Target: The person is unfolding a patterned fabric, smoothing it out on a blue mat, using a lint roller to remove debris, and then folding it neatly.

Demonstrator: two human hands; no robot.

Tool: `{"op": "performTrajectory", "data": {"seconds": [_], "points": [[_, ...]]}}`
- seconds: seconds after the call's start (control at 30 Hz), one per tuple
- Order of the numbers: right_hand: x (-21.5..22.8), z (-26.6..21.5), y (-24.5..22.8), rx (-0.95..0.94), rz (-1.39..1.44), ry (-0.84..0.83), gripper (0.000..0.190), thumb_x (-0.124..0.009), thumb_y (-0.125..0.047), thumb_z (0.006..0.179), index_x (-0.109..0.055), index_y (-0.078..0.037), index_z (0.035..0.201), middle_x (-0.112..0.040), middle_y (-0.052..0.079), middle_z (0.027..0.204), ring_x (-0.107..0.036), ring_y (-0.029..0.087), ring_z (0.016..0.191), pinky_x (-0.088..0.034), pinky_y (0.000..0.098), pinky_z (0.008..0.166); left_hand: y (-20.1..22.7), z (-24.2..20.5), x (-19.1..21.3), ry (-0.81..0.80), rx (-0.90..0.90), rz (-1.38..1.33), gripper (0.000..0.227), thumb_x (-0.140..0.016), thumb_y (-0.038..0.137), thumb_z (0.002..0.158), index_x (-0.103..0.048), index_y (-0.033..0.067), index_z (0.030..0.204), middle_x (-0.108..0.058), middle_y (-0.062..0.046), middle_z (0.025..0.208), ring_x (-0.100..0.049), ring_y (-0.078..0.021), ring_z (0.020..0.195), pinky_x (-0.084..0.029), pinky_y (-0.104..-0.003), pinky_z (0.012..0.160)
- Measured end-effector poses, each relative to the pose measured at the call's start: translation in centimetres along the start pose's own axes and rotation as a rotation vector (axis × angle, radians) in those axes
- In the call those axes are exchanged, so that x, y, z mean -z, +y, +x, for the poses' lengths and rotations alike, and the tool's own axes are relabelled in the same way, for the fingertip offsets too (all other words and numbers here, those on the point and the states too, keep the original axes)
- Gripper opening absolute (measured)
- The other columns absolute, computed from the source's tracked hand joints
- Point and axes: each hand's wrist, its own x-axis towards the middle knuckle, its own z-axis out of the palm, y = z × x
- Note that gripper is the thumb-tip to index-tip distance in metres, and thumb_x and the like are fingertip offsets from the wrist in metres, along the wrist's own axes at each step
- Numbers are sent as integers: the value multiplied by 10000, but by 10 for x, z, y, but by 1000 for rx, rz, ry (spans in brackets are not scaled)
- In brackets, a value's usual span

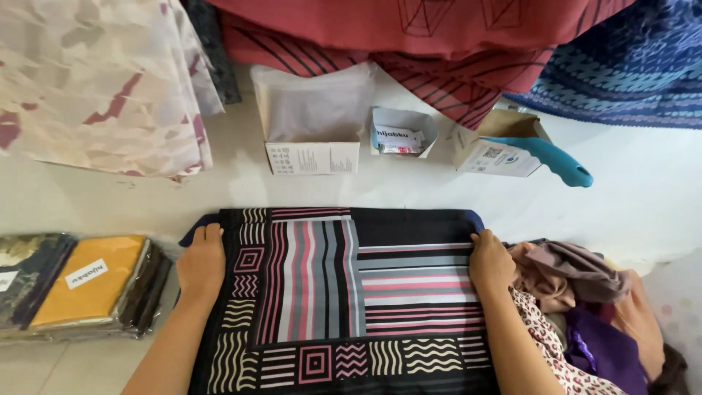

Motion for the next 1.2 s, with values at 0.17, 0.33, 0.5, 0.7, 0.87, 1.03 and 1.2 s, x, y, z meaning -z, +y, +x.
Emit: {"op": "performTrajectory", "data": {"seconds": [0.17, 0.33, 0.5, 0.7, 0.87, 1.03, 1.2], "points": [[-5, 19, 11, -44, -52, -68, 366, -385, -504, 1127, -557, -184, 1086, -701, 114, 970, -750, 396, 911, -600, 539, 796, -5, 0, -4, 95, 4, 131, 250, -470, 376, 1150, -634, 199, 1219, -639, 15, 995, -736, -174, 736, -643, -340, 679], [117, 36, 14, 37, 464, -94, 391, -295, -53, 1101, -561, 227, 1161, -584, 533, 1067, -540, 734, 1004, -429, 767, 834, -22, -2, 46, 101, 230, -422, 462, -610, 284, 1072, -529, 47, 1461, -614, -165, 1237, -699, -446, 965, -558, -608, 831], [287, 61, -27, 53, 904, 93, 382, -416, -333, 1132, -655, -36, 1161, -605, 70, 874, -548, 167, 721, -464, 302, 611, -27, -27, 107, 243, 100, -627, 441, -638, 51, 1012, -534, -93, 1416, -605, -219, 1192, -595, -305, 827, -488, -403, 762], [270, 104, -41, 387, 102, 20, 466, -659, -387, 962, -701, -107, 1332, -743, 247, 1018, -675, 484, 907, -536, 536, 801, -38, -88, 94, 275, 118, -661, 311, -644, 112, 1015, -628, -43, 1284, -649, -177, 1091, -615, -296, 865, -496, -381, 773], [284, 35, -22, 523, 82, 305, 253, -651, -129, 1097, -728, -5, 1304, -751, 269, 1025, -680, 506, 830, -518, 566, 660, -36, -135, 124, 103, 116, -649, 286, -620, 170, 967, -681, 51, 1220, -689, -147, 1141, -647, -320, 1033, -499, -395, 923], [300, -100, -14, 423, 534, 238, 377, -589, 41, 1183, -573, 94, 1556, -636, 229, 956, -601, 331, 789, -458, 451, 650, -28, -146, 124, 50, 166, -424, 376, -621, 341, 964, -691, 62, 1207, -699, -147, 1187, -645, -356, 1057, -509, -427, 913], [234, -151, -44, 748, 459, -246, 478, -651, 39, 840, -757, -221, 1227, -783, 59, 1051, -725, 283, 922, -559, 394, 819, -6, -144, 101, -125, 273, -277, 383, -612, 432, 986, -645, 164, 1258, -704, -81, 958, -697, -289, 873, -566, -392, 744]]}}
